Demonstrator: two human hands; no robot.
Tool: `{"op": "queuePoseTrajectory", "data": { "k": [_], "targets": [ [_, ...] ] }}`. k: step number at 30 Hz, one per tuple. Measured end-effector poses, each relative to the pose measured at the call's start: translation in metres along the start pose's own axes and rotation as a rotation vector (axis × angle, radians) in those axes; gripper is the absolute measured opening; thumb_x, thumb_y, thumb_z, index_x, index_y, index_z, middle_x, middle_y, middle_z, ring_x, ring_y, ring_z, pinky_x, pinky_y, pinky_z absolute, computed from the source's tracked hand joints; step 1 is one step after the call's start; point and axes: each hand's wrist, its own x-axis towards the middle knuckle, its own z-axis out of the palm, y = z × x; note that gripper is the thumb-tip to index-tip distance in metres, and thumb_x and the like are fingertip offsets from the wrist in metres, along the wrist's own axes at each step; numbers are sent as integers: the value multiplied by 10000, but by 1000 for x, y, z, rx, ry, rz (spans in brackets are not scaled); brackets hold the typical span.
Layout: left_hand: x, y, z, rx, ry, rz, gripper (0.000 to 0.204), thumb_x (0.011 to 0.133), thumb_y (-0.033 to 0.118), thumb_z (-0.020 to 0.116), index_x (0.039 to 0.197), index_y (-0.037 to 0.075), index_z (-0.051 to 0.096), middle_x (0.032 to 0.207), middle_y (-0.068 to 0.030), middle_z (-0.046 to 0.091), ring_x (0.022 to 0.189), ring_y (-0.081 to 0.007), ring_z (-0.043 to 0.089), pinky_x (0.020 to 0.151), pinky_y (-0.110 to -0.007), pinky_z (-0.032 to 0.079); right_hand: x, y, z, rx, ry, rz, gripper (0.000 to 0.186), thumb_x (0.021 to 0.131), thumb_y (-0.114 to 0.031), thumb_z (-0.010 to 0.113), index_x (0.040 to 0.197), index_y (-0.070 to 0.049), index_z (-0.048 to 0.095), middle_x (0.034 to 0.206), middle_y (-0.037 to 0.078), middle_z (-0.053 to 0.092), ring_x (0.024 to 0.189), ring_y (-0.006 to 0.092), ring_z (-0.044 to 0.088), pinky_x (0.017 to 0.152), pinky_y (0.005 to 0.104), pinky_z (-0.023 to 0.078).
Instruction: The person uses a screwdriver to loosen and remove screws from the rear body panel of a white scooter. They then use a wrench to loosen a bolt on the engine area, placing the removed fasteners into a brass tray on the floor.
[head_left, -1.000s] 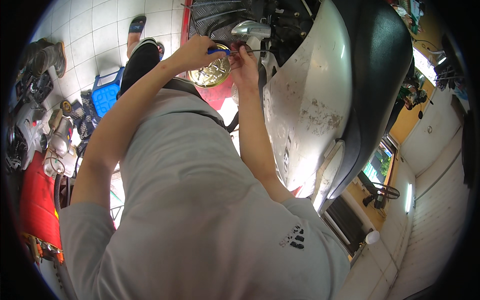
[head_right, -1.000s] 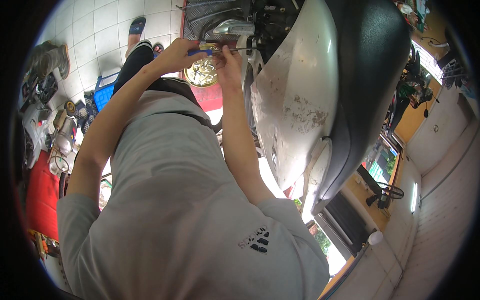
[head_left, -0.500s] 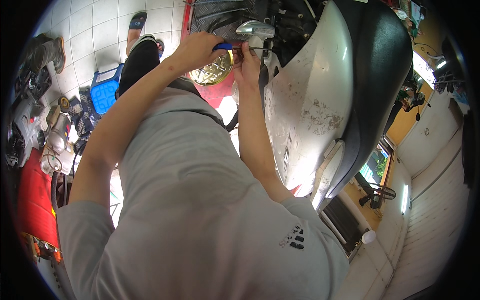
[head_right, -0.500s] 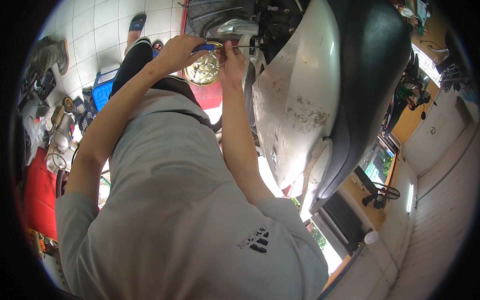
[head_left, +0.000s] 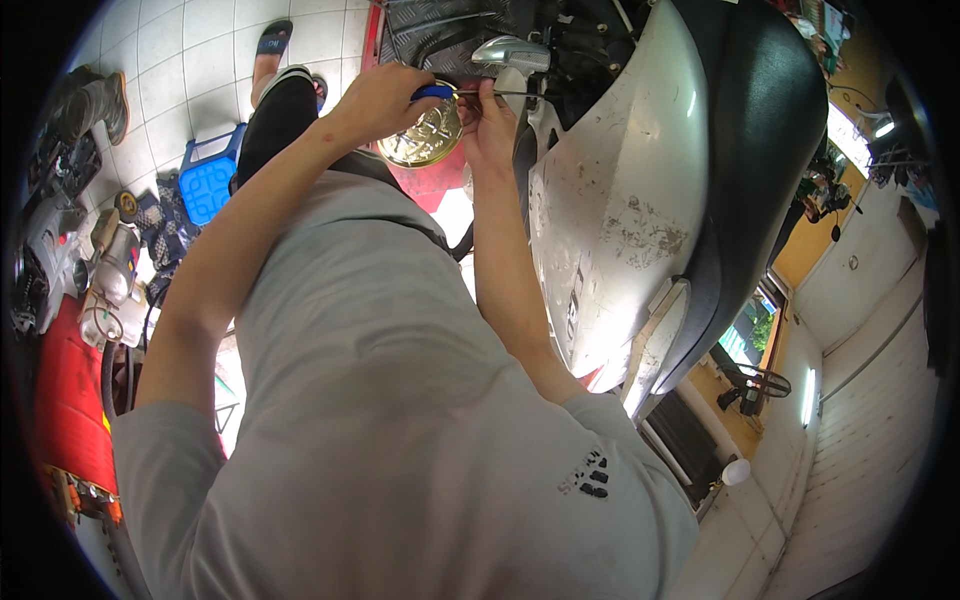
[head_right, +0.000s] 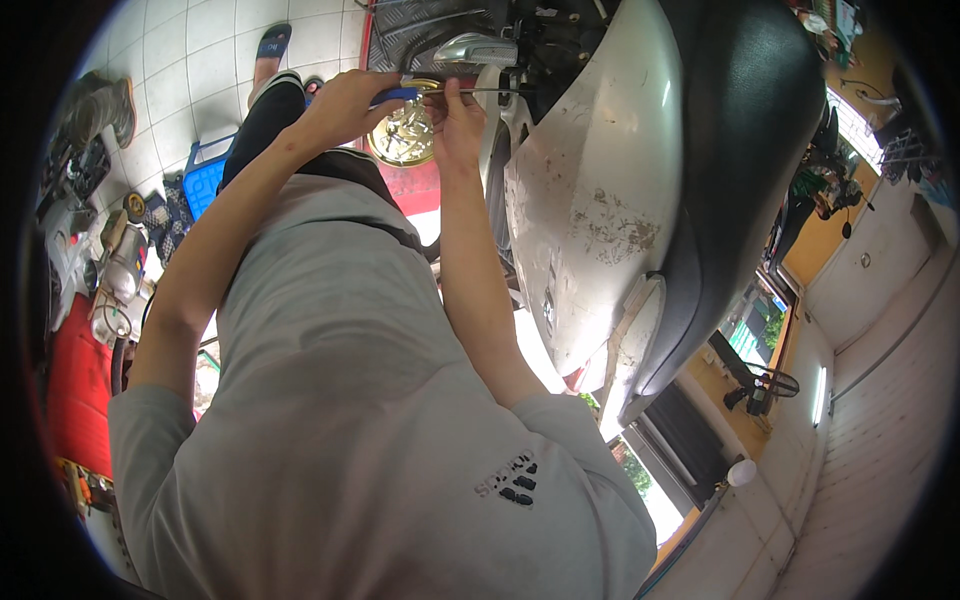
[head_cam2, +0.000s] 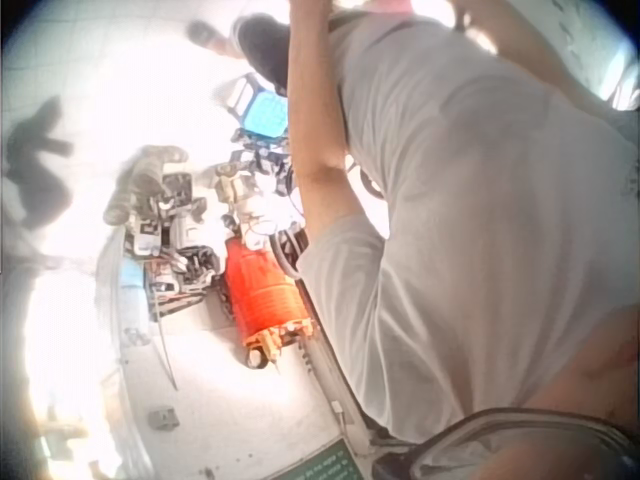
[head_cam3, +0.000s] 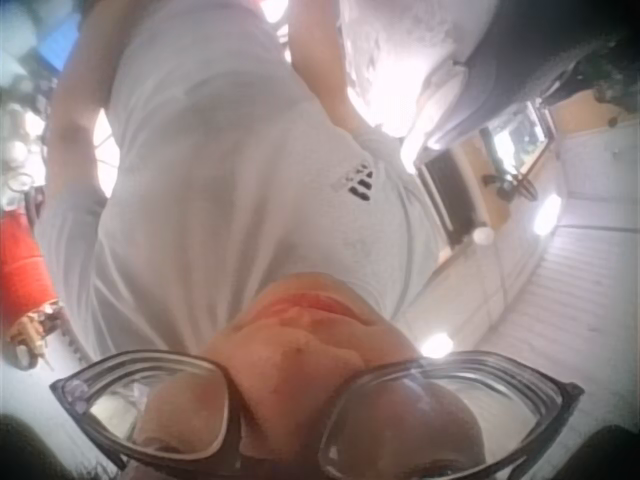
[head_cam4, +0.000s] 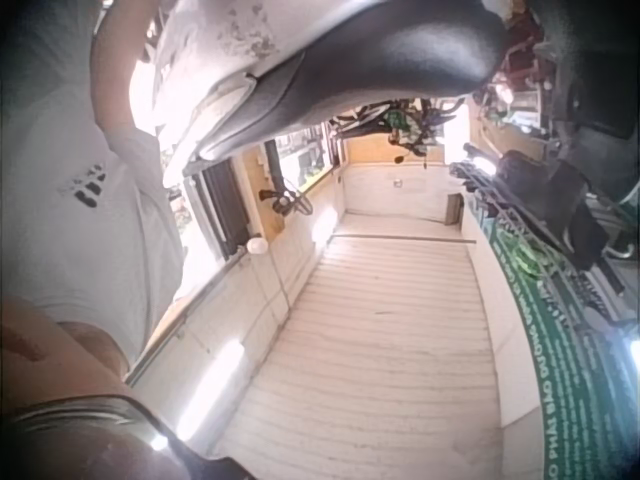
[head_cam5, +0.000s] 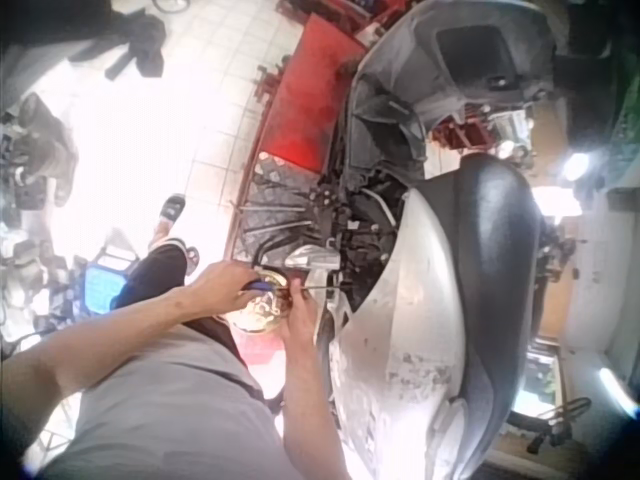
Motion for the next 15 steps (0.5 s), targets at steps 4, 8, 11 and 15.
{"op": "queuePoseTrajectory", "data": {
  "k": [4, 8, 11, 15],
  "targets": [
    [-5, -5, 3, -47, 95, 52, 271, 841, 289, 608, 897, 27, 647, 767, -174, 641, 770, -373, 612, 692, -455, 485, -2, -2, -1, 38, -18, 10, 205, 959, -177, 520, 961, 24, 560, 819, 128, 644, 662, 184, 631, 548, 249, 514],
    [-3, 4, 0, -29, -47, 22, 288, 844, 274, 609, 947, 6, 634, 798, -192, 642, 774, -380, 616, 707, -447, 490, -12, 0, -2, 98, -80, 44, 209, 974, -168, 474, 959, 20, 565, 870, 123, 627, 745, 189, 611, 619, 272, 517],
    [3, 25, -14, 46, -229, -15, 313, 838, 238, 621, 1046, 5, 622, 826, -207, 644, 786, -383, 618, 712, -437, 494, -23, 2, 4, 109, -105, 29, 212, 977, -171, 465, 985, 16, 564, 885, 109, 628, 754, 180, 607, 632, 270, 515],
    [18, 47, -33, 291, -368, 78, 249, 833, 240, 616, 929, 11, 641, 767, -202, 628, 750, -372, 615, 680, -460, 484, -25, 6, 4, 168, -60, -16, 196, 980, -160, 452, 979, -6, 573, 855, 86, 640, 671, 163, 601, 649, 296, 502]
  ]
}}
